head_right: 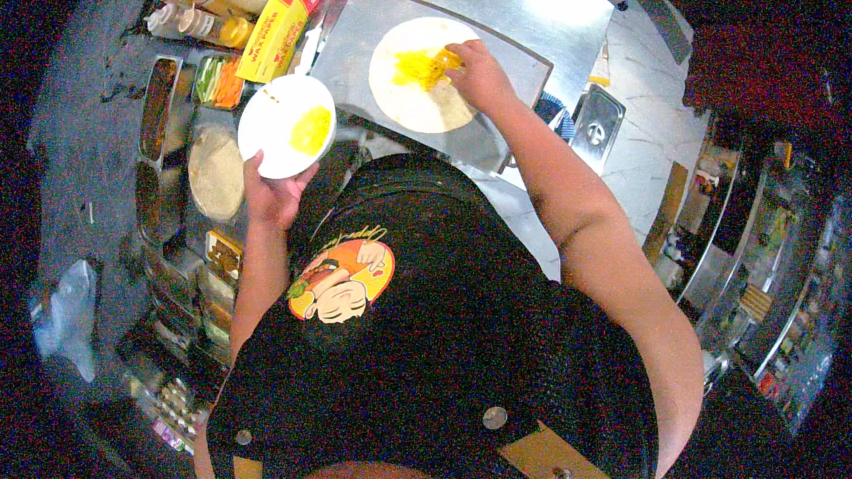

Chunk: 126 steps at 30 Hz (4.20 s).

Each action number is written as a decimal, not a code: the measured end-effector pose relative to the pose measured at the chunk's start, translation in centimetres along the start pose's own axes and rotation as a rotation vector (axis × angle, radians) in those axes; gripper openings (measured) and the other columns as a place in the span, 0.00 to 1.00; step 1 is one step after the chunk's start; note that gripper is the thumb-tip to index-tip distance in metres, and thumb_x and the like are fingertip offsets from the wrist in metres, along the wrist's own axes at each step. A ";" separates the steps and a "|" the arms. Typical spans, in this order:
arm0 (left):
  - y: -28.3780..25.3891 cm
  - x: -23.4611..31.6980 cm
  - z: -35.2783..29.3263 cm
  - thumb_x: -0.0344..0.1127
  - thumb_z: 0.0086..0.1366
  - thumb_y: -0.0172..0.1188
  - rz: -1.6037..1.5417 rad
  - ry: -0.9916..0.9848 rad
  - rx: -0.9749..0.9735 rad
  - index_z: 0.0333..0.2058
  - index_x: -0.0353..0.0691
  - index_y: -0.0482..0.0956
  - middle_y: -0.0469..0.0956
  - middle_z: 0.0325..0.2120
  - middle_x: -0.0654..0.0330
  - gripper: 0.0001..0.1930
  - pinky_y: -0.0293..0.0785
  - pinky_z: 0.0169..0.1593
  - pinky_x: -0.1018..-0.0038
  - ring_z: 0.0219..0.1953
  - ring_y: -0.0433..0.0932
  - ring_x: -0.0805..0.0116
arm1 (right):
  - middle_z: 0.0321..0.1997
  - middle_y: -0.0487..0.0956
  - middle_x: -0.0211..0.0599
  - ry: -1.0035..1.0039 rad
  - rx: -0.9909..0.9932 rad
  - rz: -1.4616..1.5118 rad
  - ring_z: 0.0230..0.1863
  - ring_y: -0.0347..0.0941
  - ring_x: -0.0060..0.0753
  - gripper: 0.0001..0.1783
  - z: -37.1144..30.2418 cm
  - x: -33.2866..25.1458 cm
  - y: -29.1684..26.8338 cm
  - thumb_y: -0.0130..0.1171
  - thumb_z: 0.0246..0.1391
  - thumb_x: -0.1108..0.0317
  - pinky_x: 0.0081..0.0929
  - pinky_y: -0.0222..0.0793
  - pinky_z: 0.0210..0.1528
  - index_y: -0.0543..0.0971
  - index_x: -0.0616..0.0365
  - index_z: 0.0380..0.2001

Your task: The person assembles a bento box by placing rice and cooked meat into compartments using tongs. They then prepare a wrap by spreading a yellow mixture onto a tortilla and adding shredded lettuce.

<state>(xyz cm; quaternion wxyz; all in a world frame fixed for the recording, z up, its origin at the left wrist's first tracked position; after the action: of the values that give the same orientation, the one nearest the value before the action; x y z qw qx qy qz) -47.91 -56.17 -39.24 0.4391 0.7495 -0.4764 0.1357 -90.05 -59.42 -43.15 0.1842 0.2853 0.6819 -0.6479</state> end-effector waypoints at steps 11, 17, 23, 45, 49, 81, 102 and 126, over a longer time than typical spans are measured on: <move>0.8 0.2 0.4 0.55 0.73 0.54 0.065 -0.005 0.016 0.75 0.40 0.57 0.71 0.70 0.48 0.40 0.78 0.65 0.48 0.69 0.75 0.47 | 0.61 0.77 0.44 0.031 0.014 -0.039 0.54 0.82 0.47 0.26 -1.9 1.3 -1.1 0.70 0.60 0.66 0.40 0.79 0.60 0.81 0.52 0.62; 1.5 0.2 0.4 0.54 0.73 0.53 0.086 -0.009 0.003 0.75 0.37 0.57 0.70 0.70 0.45 0.39 0.79 0.65 0.48 0.68 0.75 0.46 | 0.61 0.76 0.44 -0.018 0.018 -0.053 0.56 0.82 0.47 0.26 -2.8 1.2 -1.2 0.70 0.60 0.66 0.40 0.79 0.61 0.80 0.52 0.62; 1.8 -0.2 0.7 0.52 0.74 0.52 0.083 -0.030 0.015 0.75 0.36 0.57 0.71 0.70 0.45 0.38 0.79 0.66 0.47 0.69 0.75 0.45 | 0.62 0.75 0.44 -0.013 -0.019 -0.058 0.56 0.82 0.47 0.26 -2.7 -0.1 -0.6 0.70 0.60 0.66 0.39 0.78 0.62 0.80 0.52 0.62; 6.2 -5.2 4.5 0.54 0.78 0.48 0.206 -0.118 -0.149 0.73 0.37 0.63 0.74 0.69 0.52 0.34 0.73 0.69 0.50 0.68 0.76 0.53 | 0.54 0.84 0.39 -0.267 -0.110 0.389 0.53 0.83 0.37 0.22 -0.7 -13.6 -2.0 0.72 0.63 0.57 0.33 0.78 0.58 0.82 0.56 0.55; 5.3 -5.2 4.6 0.52 0.79 0.48 0.108 -0.118 -0.197 0.72 0.34 0.64 0.74 0.68 0.49 0.33 0.76 0.67 0.53 0.68 0.76 0.53 | 0.51 0.87 0.50 0.143 0.027 0.110 0.50 0.86 0.53 0.13 3.6 -2.4 -3.7 0.65 0.63 0.59 0.45 0.81 0.54 0.87 0.56 0.44; 4.0 -4.3 2.8 0.55 0.77 0.48 0.167 -0.093 0.068 0.72 0.36 0.63 0.77 0.64 0.50 0.35 0.81 0.39 0.65 0.58 0.82 0.56 | 0.46 0.82 0.44 -0.064 -0.050 -0.242 0.52 0.81 0.51 0.12 2.7 0.6 3.5 0.65 0.57 0.60 0.53 0.77 0.56 0.90 0.50 0.41; 10.9 -7.6 6.3 0.51 0.79 0.50 0.288 -0.143 -0.182 0.70 0.32 0.67 0.77 0.66 0.49 0.32 0.75 0.68 0.53 0.66 0.78 0.53 | 0.40 0.83 0.39 -0.451 -0.067 -0.240 0.46 0.82 0.47 0.14 -3.1 -16.1 -4.5 0.66 0.58 0.61 0.49 0.73 0.50 0.86 0.52 0.46; 24.8 -5.2 21.4 0.41 0.75 0.49 0.365 -0.462 -0.495 0.68 0.30 0.64 0.73 0.64 0.43 0.29 0.82 0.64 0.53 0.64 0.78 0.48 | 0.35 0.89 0.48 0.449 0.586 0.213 0.39 0.89 0.47 0.12 0.2 -6.0 -13.3 0.63 0.68 0.60 0.41 0.81 0.42 0.83 0.58 0.43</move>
<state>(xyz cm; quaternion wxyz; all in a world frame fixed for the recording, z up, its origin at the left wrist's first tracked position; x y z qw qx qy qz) -75.84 -73.93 -41.76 0.4565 0.5345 -0.7068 -0.0801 -93.79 -60.50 -29.03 0.0072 0.5299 0.4575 -0.7141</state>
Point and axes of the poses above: each hand's wrist, its own z-axis towards the middle knuckle, its own y-axis out of the palm, x = y × z, the point moved 8 cm from there along z, towards the middle knuckle
